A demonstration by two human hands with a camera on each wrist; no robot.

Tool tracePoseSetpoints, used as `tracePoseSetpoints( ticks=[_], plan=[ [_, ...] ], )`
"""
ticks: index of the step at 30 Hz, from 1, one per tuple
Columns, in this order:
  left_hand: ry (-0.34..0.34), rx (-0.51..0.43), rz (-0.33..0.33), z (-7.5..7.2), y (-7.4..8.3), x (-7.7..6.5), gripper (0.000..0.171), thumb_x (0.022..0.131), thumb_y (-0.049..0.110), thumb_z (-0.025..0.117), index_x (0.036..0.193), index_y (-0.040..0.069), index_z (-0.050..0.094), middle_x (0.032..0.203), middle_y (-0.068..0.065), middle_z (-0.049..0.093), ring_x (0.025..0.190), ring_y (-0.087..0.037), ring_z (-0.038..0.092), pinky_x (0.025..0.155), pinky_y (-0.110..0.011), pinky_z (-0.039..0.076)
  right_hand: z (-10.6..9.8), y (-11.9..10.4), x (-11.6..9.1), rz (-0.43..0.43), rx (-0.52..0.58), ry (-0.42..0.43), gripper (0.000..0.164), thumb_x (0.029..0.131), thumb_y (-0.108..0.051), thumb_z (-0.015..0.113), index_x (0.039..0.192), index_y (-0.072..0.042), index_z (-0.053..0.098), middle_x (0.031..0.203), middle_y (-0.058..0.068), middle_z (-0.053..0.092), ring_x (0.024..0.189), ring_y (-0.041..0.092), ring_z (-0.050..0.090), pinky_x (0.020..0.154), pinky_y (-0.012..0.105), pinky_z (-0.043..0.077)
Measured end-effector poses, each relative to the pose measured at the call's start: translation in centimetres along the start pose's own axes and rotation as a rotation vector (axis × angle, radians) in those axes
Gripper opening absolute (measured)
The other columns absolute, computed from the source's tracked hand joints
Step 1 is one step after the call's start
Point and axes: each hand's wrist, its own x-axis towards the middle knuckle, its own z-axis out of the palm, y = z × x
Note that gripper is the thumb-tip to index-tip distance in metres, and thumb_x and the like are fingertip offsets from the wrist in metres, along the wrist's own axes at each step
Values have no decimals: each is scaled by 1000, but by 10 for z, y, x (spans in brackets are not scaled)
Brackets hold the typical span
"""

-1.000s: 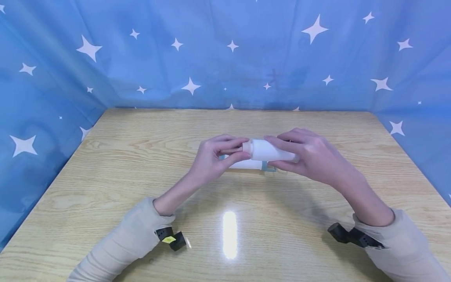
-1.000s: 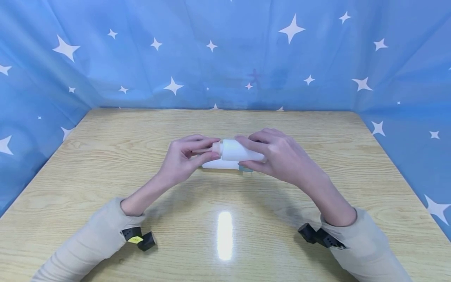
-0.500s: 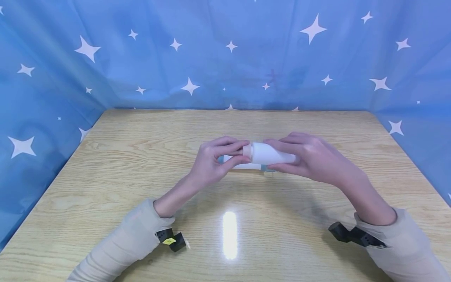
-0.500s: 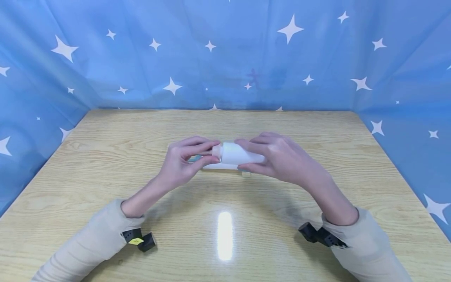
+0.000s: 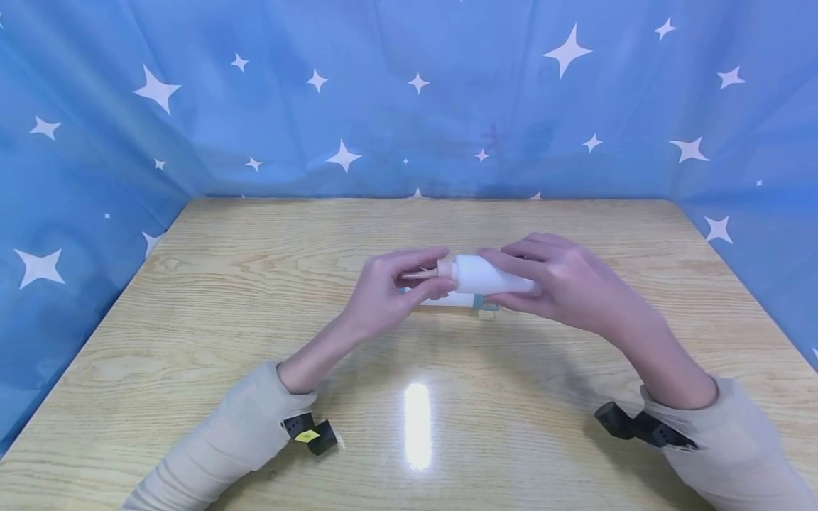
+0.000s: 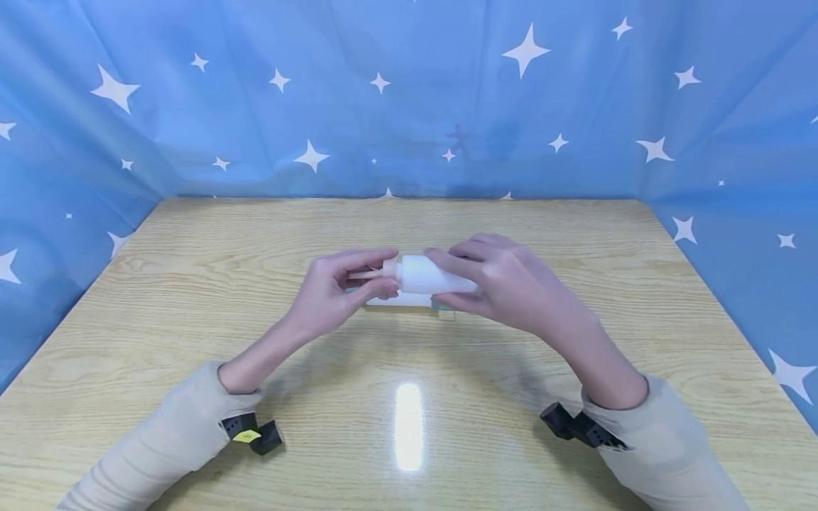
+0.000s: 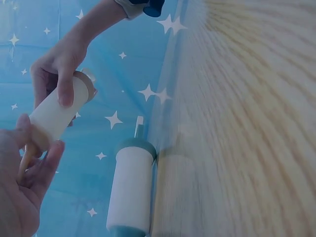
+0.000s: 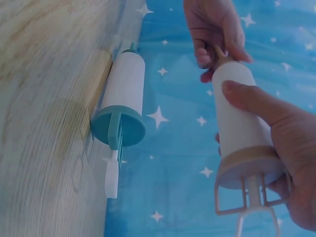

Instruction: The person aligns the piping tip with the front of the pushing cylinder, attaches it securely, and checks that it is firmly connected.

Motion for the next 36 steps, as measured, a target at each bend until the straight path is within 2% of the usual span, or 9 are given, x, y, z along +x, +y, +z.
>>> tracePoseSetpoints(
  ticks=[3,10,13,17,21,28,31,34,36],
  plan=[
    [-23,-24,-36,-1,1,0,33,90,-1,74,122,-8,68,104,-17,74,78,-16,75,69,-32,64,1,-1,0,-3,-15,9,58,103,-54,49,121,-4,73,94,13,74,78,29,68,64,44,62],
    [-28,45,17,0,1,-1,31,90,-1,74,119,-11,69,102,-20,73,74,-12,73,62,-35,64,3,-1,-2,-3,15,2,57,103,-53,49,120,-4,73,95,13,75,79,29,69,64,44,61],
    [-21,113,70,0,1,-1,31,88,0,77,117,-10,70,103,-19,73,75,-13,73,62,-31,63,4,-1,-2,1,37,-16,60,103,-55,48,119,-2,73,94,13,75,79,28,69,63,42,61],
    [-10,220,179,-2,1,-1,33,83,0,81,115,-7,73,102,-15,73,80,-16,73,69,-22,61,4,-1,-4,23,78,-47,67,101,-60,47,117,-1,74,88,10,73,73,19,66,56,34,59],
    [-3,238,239,-1,0,1,36,81,0,83,115,-6,73,101,-15,72,84,-18,74,75,-20,60,2,0,-4,35,100,-54,68,101,-60,47,116,1,74,88,9,72,73,17,65,55,32,58],
    [11,143,211,0,-1,2,40,80,-2,83,117,-7,71,102,-14,70,87,-18,75,76,-25,62,-1,1,-3,45,84,-47,66,101,-59,49,116,0,74,91,11,74,78,22,67,58,38,60],
    [13,116,187,0,1,1,39,82,-3,81,119,-7,70,105,-14,71,89,-18,75,77,-26,62,-1,1,-3,40,79,-48,66,101,-58,48,117,0,74,93,13,74,79,25,68,60,40,61],
    [15,99,131,0,3,1,37,86,-1,78,122,-6,69,108,-13,71,92,-18,75,76,-27,62,-1,2,-3,25,68,-38,65,102,-57,48,117,1,73,93,13,75,79,27,69,62,42,61],
    [16,85,64,0,4,1,37,88,1,77,124,-4,69,109,-13,72,95,-18,74,78,-28,62,-1,2,-3,18,54,-29,63,102,-57,49,117,0,73,94,13,75,80,27,69,63,43,61]
  ],
)
